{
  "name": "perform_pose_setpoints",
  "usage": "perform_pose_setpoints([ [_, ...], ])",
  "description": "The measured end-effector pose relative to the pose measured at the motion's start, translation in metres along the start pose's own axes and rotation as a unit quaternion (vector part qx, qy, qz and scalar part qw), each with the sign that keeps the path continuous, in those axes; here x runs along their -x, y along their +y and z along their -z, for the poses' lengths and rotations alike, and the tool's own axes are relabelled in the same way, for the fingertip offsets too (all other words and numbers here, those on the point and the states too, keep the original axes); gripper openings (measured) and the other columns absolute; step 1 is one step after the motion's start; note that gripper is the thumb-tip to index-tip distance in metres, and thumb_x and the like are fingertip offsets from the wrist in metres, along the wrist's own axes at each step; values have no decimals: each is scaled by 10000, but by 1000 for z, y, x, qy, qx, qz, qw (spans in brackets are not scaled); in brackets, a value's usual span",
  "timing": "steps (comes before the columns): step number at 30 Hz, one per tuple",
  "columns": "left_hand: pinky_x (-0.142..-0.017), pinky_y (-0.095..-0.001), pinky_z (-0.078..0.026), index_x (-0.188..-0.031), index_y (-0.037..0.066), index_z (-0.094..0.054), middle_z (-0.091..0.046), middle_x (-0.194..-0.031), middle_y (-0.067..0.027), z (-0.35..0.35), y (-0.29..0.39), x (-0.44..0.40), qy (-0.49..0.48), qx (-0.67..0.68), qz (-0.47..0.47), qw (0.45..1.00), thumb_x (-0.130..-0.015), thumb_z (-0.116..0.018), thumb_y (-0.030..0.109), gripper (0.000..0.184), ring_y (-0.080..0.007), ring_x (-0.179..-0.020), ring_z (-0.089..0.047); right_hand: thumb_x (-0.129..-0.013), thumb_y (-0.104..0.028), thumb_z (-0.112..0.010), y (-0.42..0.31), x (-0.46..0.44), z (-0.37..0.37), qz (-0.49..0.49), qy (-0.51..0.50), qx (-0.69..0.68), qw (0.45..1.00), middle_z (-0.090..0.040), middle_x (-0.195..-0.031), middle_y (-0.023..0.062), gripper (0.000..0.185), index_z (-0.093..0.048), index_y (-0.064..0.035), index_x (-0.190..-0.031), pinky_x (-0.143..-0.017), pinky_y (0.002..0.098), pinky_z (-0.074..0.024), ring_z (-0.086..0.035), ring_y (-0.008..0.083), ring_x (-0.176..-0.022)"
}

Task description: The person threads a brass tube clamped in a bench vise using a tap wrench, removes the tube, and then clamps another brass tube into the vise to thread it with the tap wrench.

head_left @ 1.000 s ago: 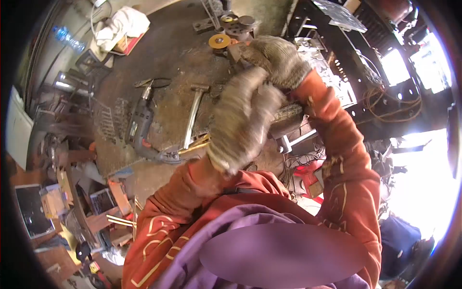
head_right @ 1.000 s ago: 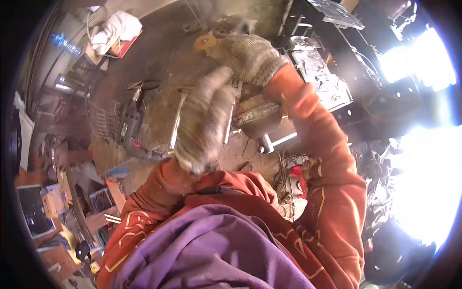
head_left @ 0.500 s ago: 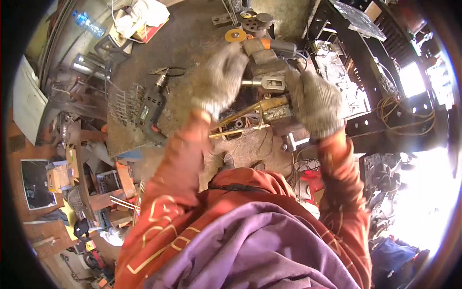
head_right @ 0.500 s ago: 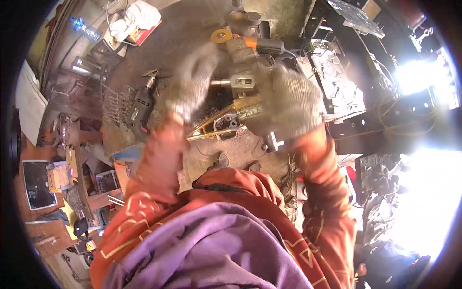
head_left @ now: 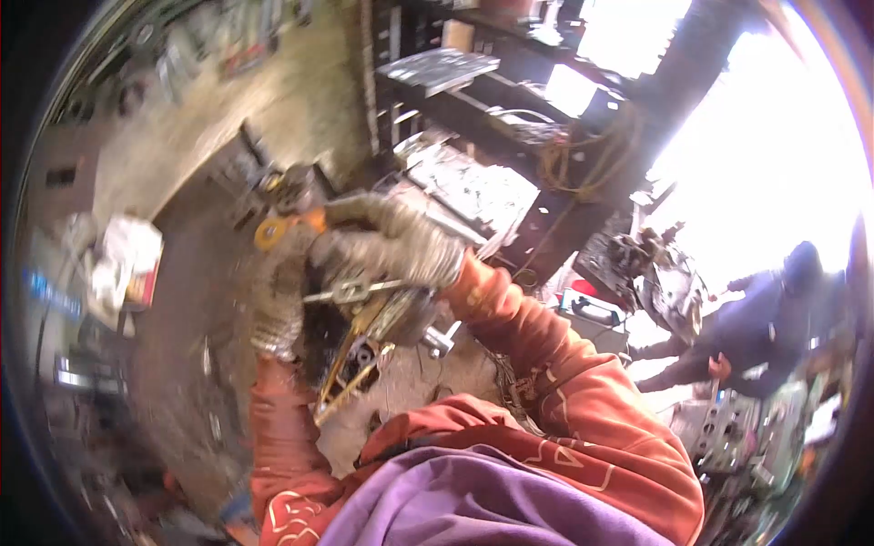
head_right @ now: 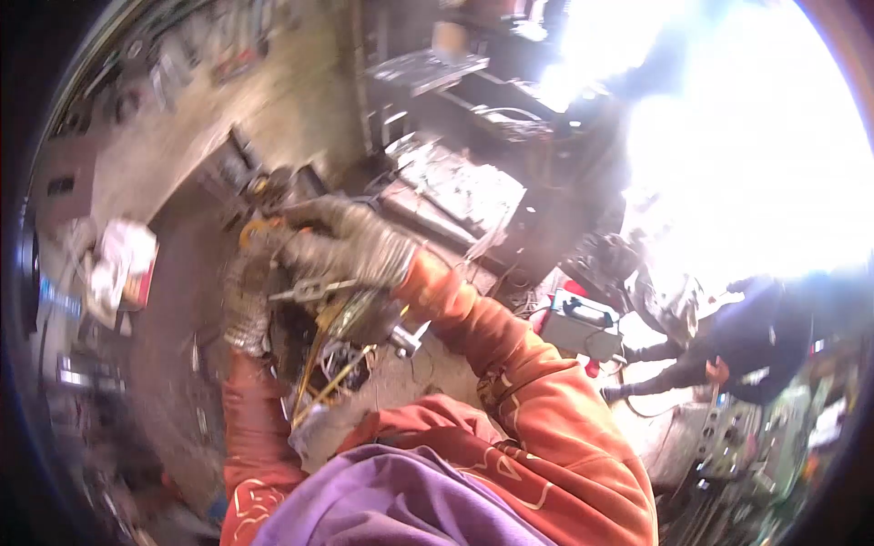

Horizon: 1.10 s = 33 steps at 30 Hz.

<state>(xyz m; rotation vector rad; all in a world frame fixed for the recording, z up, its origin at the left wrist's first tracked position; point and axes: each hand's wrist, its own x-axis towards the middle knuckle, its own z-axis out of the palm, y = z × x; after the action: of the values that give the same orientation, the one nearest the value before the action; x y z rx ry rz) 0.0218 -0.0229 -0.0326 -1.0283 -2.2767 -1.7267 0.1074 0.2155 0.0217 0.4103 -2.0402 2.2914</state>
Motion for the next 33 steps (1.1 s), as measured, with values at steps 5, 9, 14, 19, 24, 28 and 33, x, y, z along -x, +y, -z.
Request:
perform_pose_setpoints([
  [5,-1104,-426,-498,-1398,4,-673,-708,-1373,-174,-38,-34,-50,-88,171,32,981,-1116,-569,310,428,-307,-1284,-660,-854,-282,-880,-11,38,-73,205,26,228,952,-659,-1329,188,729,-576,6,-1450,-1192,491,-386,-614,319,-1291],
  [9,-1090,-432,-504,-1393,-2,-673,-708,-1363,-185,-29,-11,-35,-47,22,28,998,-1111,-575,303,427,-317,-1266,-666,-759,-374,-899,11,21,-121,298,140,307,893,-626,-1293,254,785,-619,9,-1384,-1280,551,-258,-580,433,-1291],
  [14,-1072,-440,-510,-1387,-10,-674,-707,-1349,-198,-12,48,24,70,-112,89,987,-1105,-583,294,425,-331,-1243,-674,-854,-430,-822,-2,-10,-72,355,146,293,876,-662,-1249,235,673,-649,-15,-1355,-1070,553,-464,-618,468,-1199],
  [19,-1031,-474,-518,-1361,-33,-678,-704,-1306,-233,-58,130,72,100,-89,25,991,-1088,-585,235,394,-389,-1183,-683,-884,-379,-759,-6,-89,-43,84,90,355,927,-738,-1122,194,433,-765,-82,-1198,-962,448,-558,-693,376,-1113],
  [24,-1019,-491,-515,-1334,-41,-680,-699,-1290,-249,-90,151,70,90,-233,-117,961,-1058,-621,200,372,-434,-1179,-669,-911,-413,-726,74,-178,-45,-56,-163,643,747,-720,-1350,121,529,-714,-132,-1359,-998,443,-557,-656,347,-1286],
  [28,-1029,-504,-508,-1330,-40,-678,-674,-1320,-270,-93,131,69,135,-222,-49,964,-1044,-638,182,365,-449,-1210,-646,-919,-404,-735,77,-183,-40,-74,-222,635,736,-721,-1368,107,541,-704,-132,-1385,-992,434,-560,-658,326,-1295],
  [33,-1036,-496,-508,-1330,-31,-680,-673,-1330,-263,-79,137,75,150,-238,-4,960,-1048,-617,140,336,-432,-1230,-644,-915,-362,-763,74,-166,-15,-62,-239,523,816,-734,-1326,120,502,-719,-126,-1355,-972,424,-566,-685,298,-1244],
])
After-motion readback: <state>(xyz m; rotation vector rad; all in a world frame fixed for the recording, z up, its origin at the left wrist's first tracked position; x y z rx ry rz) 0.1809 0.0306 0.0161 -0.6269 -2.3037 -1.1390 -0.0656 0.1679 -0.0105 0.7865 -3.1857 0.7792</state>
